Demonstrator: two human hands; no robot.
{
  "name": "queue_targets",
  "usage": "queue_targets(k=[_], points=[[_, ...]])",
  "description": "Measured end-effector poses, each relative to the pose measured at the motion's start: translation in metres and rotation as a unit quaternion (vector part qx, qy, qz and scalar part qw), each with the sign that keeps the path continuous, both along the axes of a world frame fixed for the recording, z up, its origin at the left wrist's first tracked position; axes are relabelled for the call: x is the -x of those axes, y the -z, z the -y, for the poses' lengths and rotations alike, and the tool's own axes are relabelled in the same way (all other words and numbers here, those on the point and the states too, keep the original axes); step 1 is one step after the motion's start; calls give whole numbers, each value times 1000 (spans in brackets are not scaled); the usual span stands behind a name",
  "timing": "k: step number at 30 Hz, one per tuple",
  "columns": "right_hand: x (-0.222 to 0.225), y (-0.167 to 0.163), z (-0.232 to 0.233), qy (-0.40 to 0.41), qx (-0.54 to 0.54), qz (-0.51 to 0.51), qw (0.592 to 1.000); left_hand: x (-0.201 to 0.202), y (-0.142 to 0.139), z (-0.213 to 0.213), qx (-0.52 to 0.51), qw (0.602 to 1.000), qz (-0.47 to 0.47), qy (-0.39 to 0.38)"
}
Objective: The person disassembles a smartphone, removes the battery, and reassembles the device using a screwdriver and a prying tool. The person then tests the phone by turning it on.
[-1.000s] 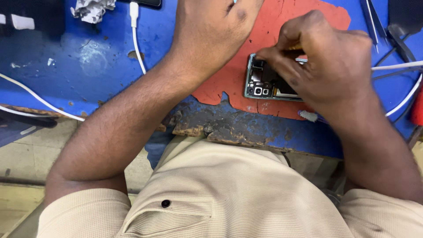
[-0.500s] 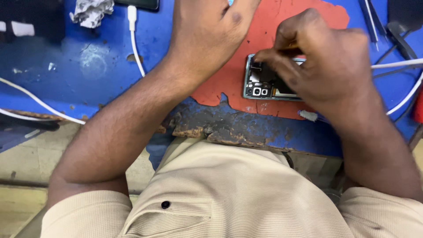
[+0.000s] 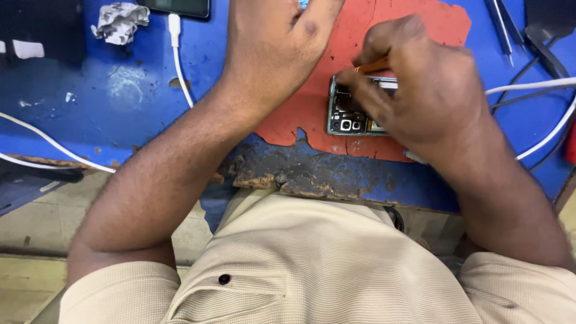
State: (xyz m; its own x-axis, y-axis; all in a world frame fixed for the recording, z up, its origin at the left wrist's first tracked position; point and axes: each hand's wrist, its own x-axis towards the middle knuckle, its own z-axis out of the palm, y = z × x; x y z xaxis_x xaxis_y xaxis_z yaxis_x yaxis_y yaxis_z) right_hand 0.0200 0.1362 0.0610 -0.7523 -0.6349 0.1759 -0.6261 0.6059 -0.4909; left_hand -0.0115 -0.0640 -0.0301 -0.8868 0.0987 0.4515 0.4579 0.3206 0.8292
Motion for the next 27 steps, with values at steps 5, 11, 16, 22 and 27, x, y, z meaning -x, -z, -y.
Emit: queue_targets(k=[5,11,16,22,27], points=[[1,-4,-2,-21,-34,-44,998,0,-2,1,29,1000,-1,8],[1,-9,1,-22,-30,28,999,-2,-8,0,15,1000,27,4],[2,-14,3,-33,15,10,999,1,-10,-3,4,999,41,8],[-3,-9,-1,15,-1,21,1000,-1,-7,-4,0,999,42,14],[-7,17,-46,175,290,203,919,-3,-6,-5,24,1000,10,5]])
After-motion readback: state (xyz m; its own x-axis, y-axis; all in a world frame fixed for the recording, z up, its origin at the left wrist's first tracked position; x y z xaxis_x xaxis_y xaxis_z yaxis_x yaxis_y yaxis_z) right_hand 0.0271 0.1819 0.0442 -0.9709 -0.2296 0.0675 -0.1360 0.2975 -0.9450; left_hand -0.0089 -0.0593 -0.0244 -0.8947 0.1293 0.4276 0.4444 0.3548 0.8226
